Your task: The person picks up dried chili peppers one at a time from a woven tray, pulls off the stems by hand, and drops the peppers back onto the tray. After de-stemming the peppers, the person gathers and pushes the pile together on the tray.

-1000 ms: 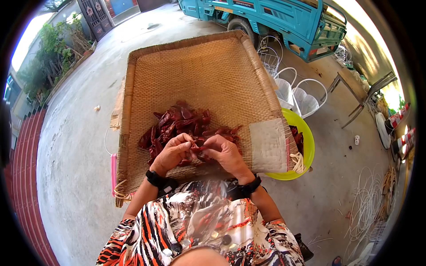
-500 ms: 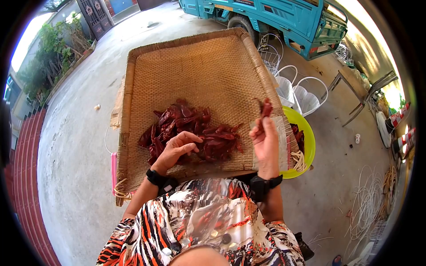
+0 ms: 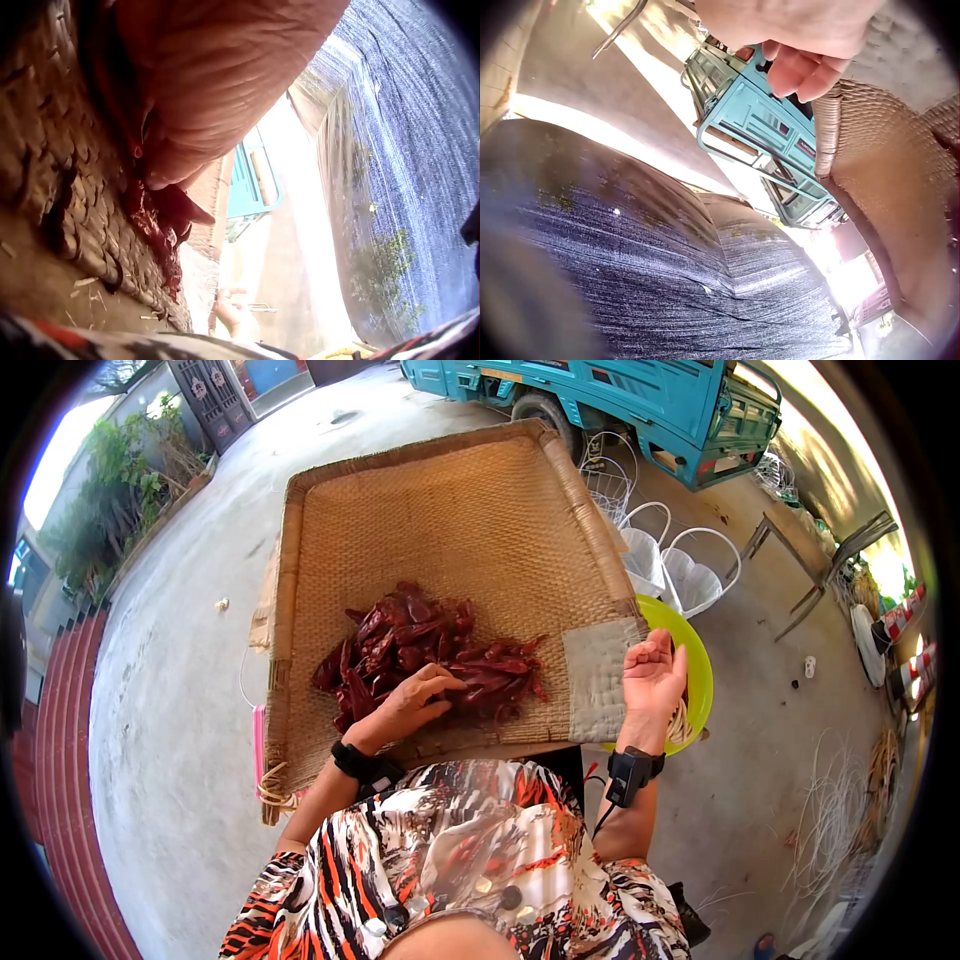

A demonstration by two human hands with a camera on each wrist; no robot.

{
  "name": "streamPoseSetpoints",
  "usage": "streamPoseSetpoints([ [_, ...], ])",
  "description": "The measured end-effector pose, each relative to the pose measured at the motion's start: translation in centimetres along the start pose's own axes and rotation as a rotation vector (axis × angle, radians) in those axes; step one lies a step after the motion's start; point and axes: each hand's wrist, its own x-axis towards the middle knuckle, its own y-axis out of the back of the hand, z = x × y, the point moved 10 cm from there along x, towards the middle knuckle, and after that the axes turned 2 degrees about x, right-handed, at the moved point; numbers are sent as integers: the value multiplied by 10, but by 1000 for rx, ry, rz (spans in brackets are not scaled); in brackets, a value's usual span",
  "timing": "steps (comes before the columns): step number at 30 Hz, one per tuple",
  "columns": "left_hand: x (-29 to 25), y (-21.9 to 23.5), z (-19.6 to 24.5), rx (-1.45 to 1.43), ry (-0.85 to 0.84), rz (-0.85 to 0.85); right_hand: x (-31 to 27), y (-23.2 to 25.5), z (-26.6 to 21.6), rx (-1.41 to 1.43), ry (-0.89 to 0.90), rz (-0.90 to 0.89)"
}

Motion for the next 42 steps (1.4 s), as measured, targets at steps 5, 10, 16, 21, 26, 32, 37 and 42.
streamPoseSetpoints([
  [5,3,-2,-3,67,83,-21,-9,-8,66,-284,-224,-144],
  [10,5,1,-9,70,134,31,-70,-58,153,-1209,-311,-470],
  [16,5,3,-10,45,71,105,-104,-66,199,-1599,-333,-852],
  [21,1,8,-9,-48,69,145,-104,-78,199,-1552,-161,-920],
  [26,-6,0,-25,-358,289,114,-108,-78,197,-1447,-287,-780],
  [32,-9,3,-34,-886,281,206,-107,-67,199,-1464,-347,-744],
  [37,-8,0,-26,-1199,244,127,-114,-70,204,-1279,-442,-774],
  [42,-5,5,-23,-1241,255,225,-88,-72,167,-1210,-264,-554],
])
